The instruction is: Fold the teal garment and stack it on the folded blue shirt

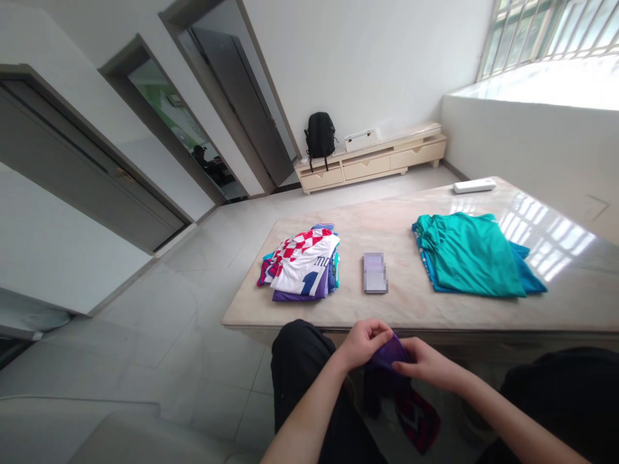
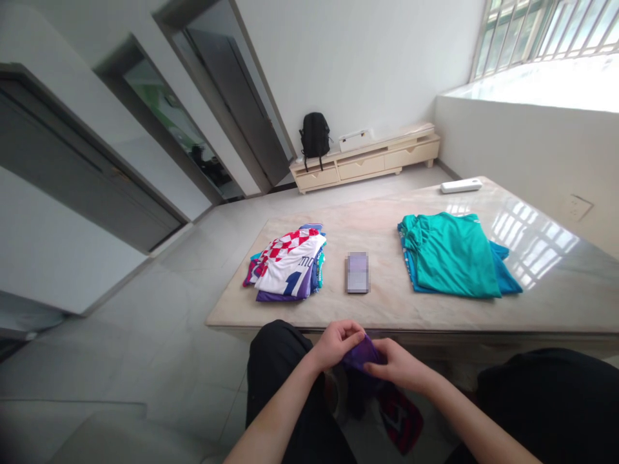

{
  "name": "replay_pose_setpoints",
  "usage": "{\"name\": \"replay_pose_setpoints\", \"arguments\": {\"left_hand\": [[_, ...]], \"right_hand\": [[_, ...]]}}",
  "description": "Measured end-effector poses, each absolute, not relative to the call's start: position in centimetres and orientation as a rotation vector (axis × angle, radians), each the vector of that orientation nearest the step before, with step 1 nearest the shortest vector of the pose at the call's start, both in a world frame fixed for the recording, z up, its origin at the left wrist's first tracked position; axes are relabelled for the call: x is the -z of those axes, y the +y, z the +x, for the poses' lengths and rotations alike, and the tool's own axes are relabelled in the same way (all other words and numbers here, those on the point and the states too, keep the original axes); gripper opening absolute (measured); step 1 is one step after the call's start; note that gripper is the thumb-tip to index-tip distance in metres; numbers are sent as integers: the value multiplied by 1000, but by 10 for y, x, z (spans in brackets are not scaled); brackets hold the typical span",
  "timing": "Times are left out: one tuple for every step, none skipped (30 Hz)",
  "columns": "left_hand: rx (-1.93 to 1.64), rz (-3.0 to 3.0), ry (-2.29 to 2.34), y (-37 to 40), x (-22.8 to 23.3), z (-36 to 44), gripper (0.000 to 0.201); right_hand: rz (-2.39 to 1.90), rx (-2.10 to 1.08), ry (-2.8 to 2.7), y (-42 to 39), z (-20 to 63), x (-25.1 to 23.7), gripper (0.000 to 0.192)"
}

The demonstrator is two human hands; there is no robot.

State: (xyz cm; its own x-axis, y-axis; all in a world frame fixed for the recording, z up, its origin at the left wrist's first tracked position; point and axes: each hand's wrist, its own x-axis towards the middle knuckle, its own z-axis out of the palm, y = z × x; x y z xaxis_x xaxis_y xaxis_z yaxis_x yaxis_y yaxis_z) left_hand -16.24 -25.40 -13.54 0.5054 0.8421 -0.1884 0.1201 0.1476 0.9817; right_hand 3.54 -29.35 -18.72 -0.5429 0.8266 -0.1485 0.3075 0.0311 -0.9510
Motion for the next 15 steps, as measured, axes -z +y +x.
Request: {"name": "replay_pose_setpoints", "arguments": {"left_hand": [[-636,1372,940,-256,133,-162,46],[-628,1399,946,-258,129,-163,44],[-625,1424,953,-260,124,-164,42],[-626,1443,959,-263,117,-166,40],[-629,1465,967,-267,108,-169,38],[-632,1497,978,-271,98,-174,35],[-633,1540,994,-275,87,-179,33],[-634,1588,1014,-279,74,-186,32],[-635,1643,1039,-282,61,-193,31],[-638,1693,1064,-286,47,-200,31],[-640,1735,1086,-290,34,-207,31],[-642,1766,1102,-294,22,-213,31],[-641,1783,1113,-298,13,-218,32],[-637,1789,1118,-302,5,-221,32],[-631,1783,1119,-306,-1,-224,33]], "right_hand": [[-1203,-1526,-1933,-295,37,187,34],[-1273,-1499,-2001,-298,40,187,30],[-1354,-1446,-2064,-300,43,186,25],[-1442,-1370,-2119,-303,46,185,20],[-1526,-1282,-2168,-306,50,184,17],[-1602,-1192,-2213,-310,55,182,16],[-1665,-1107,-2255,-313,62,180,15],[-1714,-1030,-2295,-316,70,176,14],[-1752,-963,-2333,-318,79,172,13],[-1782,-901,-2367,-320,88,168,12],[-1809,-841,-2392,-321,99,163,12],[-1842,-777,-2405,-321,109,158,14],[-1882,-708,-2405,-320,119,152,15],[-1926,-637,-2392,-319,129,147,17],[-1971,-563,-2368,-317,138,141,19]]}}
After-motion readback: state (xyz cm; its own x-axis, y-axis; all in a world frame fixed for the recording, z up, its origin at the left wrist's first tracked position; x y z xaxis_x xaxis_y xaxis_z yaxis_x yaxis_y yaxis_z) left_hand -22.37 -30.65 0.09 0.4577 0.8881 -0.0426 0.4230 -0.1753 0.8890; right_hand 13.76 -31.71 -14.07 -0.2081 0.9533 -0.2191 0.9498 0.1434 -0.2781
